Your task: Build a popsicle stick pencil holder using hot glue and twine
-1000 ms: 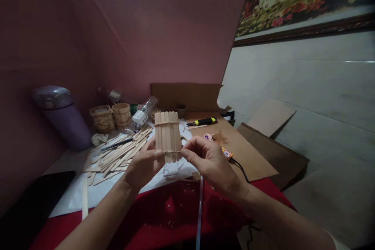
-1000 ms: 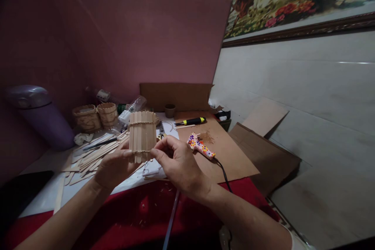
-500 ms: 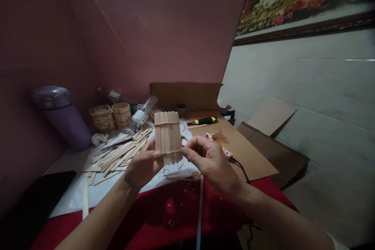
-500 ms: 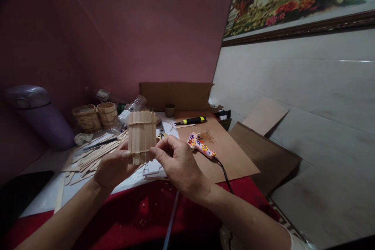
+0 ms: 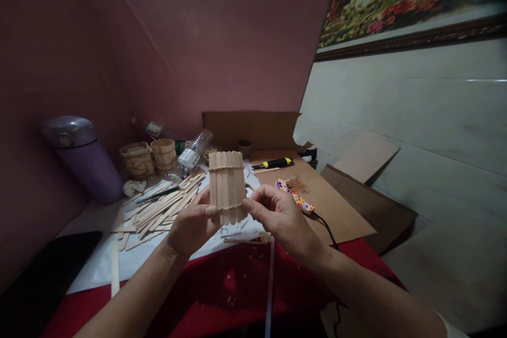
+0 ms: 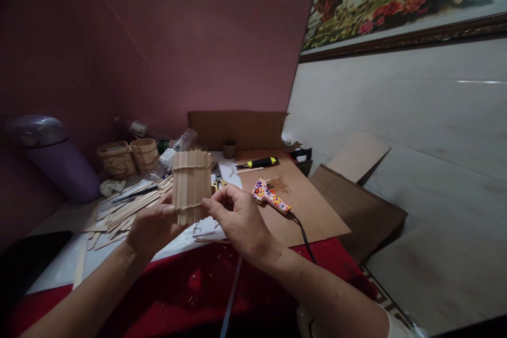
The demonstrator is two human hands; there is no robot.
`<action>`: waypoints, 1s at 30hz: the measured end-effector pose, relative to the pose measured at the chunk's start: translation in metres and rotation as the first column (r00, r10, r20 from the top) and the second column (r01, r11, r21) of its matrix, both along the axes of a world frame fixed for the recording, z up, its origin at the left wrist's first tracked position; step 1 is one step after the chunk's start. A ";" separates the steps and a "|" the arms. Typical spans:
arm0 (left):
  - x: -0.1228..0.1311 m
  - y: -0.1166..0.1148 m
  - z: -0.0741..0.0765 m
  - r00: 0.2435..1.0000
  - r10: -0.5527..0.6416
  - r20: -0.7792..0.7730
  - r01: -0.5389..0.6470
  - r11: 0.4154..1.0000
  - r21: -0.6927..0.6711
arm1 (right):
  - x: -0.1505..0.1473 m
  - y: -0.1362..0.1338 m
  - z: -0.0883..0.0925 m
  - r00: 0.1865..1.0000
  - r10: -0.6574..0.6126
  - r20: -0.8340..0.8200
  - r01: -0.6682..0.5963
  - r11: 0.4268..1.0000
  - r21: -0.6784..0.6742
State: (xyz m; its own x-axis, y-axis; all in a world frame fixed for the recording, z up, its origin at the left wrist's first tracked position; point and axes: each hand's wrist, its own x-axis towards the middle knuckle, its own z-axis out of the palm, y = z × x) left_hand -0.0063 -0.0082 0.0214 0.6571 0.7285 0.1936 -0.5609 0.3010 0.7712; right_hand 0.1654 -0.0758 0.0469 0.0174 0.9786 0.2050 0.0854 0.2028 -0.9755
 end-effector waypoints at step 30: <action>0.001 0.008 -0.009 0.995 0.028 0.099 -0.021 0.997 -0.071 | -0.007 0.005 -0.006 0.998 0.017 -0.066 -0.011 0.995 0.100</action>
